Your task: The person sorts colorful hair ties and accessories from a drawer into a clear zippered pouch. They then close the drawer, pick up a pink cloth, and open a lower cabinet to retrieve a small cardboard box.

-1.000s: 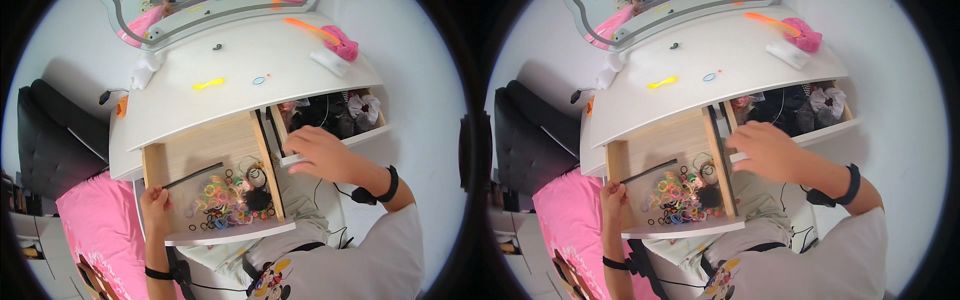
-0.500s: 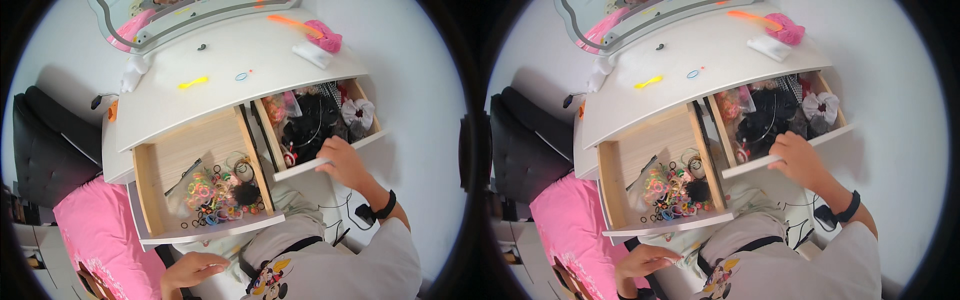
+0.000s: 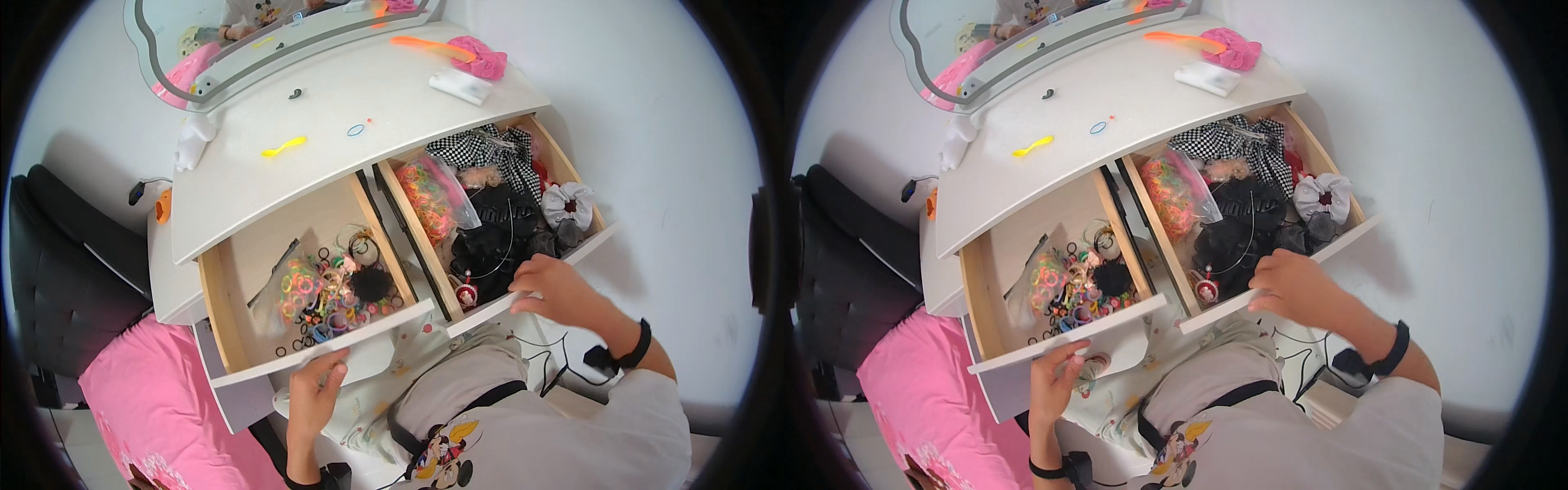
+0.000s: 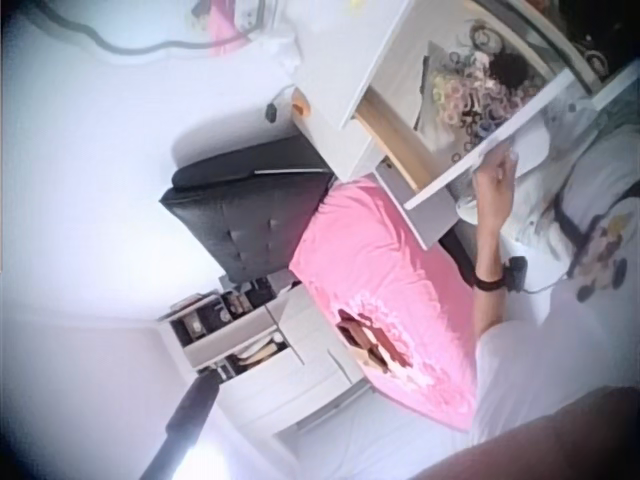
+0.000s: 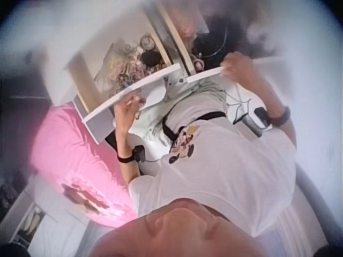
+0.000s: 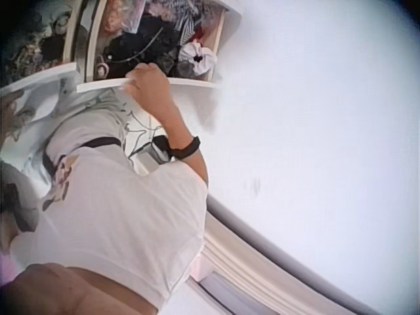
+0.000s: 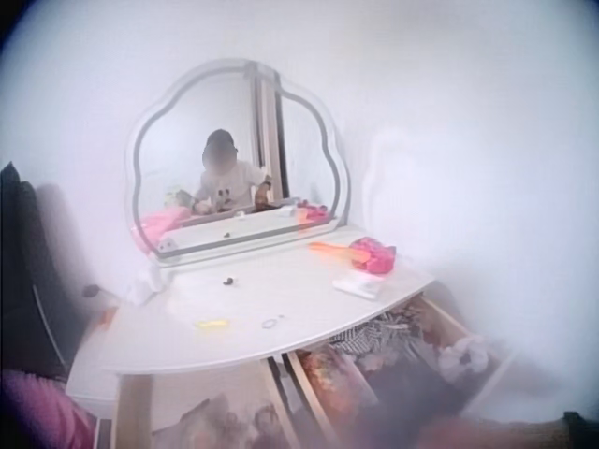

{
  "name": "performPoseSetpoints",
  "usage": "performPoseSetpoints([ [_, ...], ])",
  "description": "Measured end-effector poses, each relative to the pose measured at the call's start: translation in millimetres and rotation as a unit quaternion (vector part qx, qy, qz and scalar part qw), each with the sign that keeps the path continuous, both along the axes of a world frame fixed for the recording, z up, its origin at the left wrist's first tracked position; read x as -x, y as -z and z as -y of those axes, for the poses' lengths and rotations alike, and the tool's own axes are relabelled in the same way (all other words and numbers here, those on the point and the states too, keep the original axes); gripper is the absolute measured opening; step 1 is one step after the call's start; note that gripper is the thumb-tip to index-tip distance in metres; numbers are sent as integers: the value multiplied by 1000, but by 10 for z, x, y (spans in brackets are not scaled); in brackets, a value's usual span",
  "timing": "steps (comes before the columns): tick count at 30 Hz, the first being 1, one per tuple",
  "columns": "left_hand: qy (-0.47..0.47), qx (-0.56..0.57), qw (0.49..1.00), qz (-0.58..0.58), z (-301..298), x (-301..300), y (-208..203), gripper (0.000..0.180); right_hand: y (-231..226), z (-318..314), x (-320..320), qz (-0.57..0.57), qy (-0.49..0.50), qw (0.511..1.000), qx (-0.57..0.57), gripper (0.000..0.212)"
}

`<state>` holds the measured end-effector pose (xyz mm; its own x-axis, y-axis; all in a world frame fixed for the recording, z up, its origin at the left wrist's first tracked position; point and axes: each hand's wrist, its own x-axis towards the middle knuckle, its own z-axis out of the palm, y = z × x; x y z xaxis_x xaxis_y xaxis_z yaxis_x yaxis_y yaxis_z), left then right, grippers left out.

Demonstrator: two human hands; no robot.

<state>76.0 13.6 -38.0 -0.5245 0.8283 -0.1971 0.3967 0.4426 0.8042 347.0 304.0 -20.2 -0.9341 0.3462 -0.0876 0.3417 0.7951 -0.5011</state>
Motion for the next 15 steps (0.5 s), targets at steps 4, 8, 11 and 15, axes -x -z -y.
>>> performPoseSetpoints([
  [4, -8, -9, 999, 40, 91, -3, 122, 33, -117, -154, 84, -14, 53, 990, 129, 15],
  [8, -32, -88, 995, -33, 151, -168, 221, 36, 29, -325, 218, -108, -69, 983, -132, 25],
  [11, 21, -79, 996, 26, 227, -218, 68, 38, 72, -248, 371, 6, 57, 998, 18, 33],
  [15, 114, -29, 993, 27, 59, -327, -211, 36, 550, -397, 514, -80, 127, 982, 114, 42],
])
